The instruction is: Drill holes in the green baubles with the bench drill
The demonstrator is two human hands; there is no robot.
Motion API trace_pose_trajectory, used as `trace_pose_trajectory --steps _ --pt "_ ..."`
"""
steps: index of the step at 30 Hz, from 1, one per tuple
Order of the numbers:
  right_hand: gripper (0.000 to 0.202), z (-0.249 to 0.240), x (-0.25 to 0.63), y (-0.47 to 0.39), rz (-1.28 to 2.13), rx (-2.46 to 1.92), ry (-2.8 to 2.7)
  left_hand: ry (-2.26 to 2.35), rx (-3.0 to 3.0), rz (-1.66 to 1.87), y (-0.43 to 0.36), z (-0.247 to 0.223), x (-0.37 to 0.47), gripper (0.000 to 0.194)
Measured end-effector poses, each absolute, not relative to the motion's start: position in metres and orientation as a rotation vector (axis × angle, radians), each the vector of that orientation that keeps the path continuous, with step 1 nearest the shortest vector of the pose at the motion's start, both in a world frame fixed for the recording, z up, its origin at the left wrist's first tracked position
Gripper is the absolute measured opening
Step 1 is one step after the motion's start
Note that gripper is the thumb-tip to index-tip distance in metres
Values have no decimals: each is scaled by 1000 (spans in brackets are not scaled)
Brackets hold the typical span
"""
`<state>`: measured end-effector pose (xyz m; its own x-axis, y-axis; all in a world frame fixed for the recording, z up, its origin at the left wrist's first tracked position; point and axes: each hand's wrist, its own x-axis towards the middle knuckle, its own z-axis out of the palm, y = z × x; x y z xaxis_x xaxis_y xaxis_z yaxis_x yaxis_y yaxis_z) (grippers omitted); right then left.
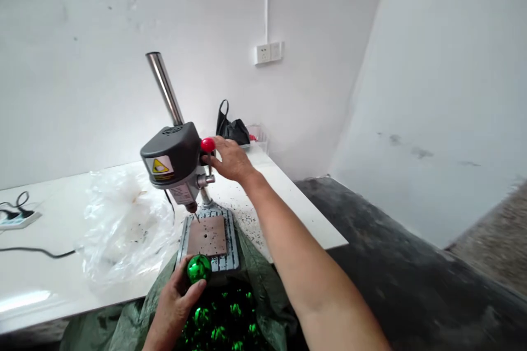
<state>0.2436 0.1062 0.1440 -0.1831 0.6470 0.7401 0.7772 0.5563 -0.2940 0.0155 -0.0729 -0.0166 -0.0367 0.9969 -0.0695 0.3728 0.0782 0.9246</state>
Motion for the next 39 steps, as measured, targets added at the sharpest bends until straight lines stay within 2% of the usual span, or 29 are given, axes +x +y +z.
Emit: trace_pose_trajectory --steps 6,12,17,20,25,29,33,39 --pt "58 150 249 108 -110 -1169 -1972 1444 1427 942 -79 -6 16 62" --pt "62 160 248 102 -384 -1384 -2007 1408 1393 973 -81 -3 12 57" --pt "62 155 247 92 -173 -1499 -1868 1370 1349 1057 -85 1 8 54" --pt "62 118 249 62 -63 -1554 -1671 1269 1205 1080 -88 -1 1 59" --pt "58 14 247 -41 259 -1700 -1525 1257 1098 1102 -98 -5 -27 69" --pt "51 -48 246 -117 421 -1832 -1598 1293 1338 865 -112 -14 -48 64" --pt "48 -87 258 -148 454 -2046 -1584 1398 1696 666 -128 -46 -47 56" --pt "40 -112 266 -161 572 -2125 -1609 1725 1697 822 -139 -80 -40 52"
